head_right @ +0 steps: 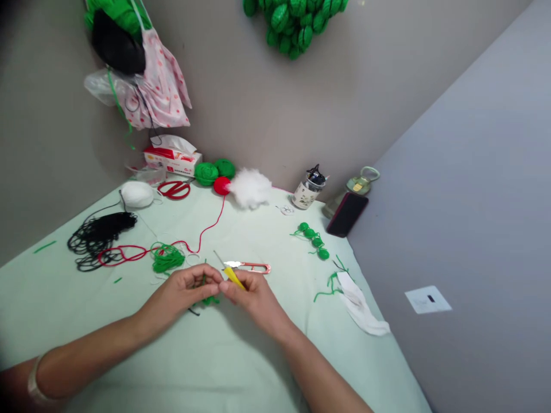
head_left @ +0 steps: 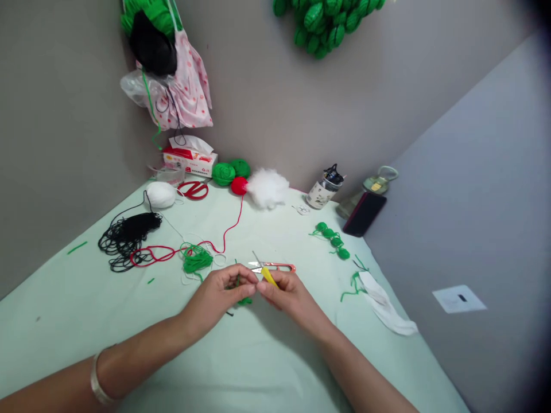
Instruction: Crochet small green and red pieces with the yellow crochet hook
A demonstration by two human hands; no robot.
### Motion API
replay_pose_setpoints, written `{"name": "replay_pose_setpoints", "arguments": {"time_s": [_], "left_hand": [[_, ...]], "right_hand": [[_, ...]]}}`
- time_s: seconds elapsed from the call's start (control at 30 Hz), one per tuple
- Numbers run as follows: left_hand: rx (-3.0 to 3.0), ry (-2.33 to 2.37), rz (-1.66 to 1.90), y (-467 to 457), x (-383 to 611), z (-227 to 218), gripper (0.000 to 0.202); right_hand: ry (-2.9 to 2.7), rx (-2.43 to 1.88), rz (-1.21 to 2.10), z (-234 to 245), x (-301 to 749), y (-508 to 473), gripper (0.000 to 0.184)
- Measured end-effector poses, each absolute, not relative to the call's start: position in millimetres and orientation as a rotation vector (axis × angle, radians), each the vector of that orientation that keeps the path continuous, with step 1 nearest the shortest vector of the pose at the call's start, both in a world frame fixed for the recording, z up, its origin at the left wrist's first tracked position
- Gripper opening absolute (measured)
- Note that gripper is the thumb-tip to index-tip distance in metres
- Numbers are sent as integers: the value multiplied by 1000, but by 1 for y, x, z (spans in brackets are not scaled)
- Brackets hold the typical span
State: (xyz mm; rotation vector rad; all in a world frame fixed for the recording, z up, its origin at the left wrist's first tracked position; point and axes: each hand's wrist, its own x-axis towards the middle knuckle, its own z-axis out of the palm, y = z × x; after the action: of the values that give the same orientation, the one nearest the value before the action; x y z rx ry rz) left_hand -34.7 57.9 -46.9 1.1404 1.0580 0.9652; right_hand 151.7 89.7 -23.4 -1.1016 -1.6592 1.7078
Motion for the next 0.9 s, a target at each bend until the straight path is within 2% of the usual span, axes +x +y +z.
{"name": "replay_pose_setpoints", "arguments": {"time_s": [0.2, 0.3, 0.4, 0.57, 0.73, 0.87, 0.9], "left_hand": [[1219, 1064, 888, 61, -34, -44, 20], [1257, 1054, 859, 60, -33, -40, 19], [1315, 1047, 825, 57, -31, -37, 17], [1428, 1098, 835, 52, -28, -40, 11], [1492, 1091, 777, 53, -29, -42, 11], [1399, 1045, 711, 57, -36, -42, 8], [1365, 1035, 695, 58, -38, -42, 12]], "right_hand": [[-1500, -1078, 1494, -23, 148, 86, 35], [-1400, -978, 1683, -24, 143, 82, 33], [-1336, -915, 1866, -26, 140, 79, 38], [-1579, -972, 1768, -22, 138, 75, 47], [-1697, -930, 1864, -18, 143, 75, 47], [-1485, -935, 1980, -23, 149, 83, 45], [-1385, -935, 1995, -24, 151, 86, 44]]}}
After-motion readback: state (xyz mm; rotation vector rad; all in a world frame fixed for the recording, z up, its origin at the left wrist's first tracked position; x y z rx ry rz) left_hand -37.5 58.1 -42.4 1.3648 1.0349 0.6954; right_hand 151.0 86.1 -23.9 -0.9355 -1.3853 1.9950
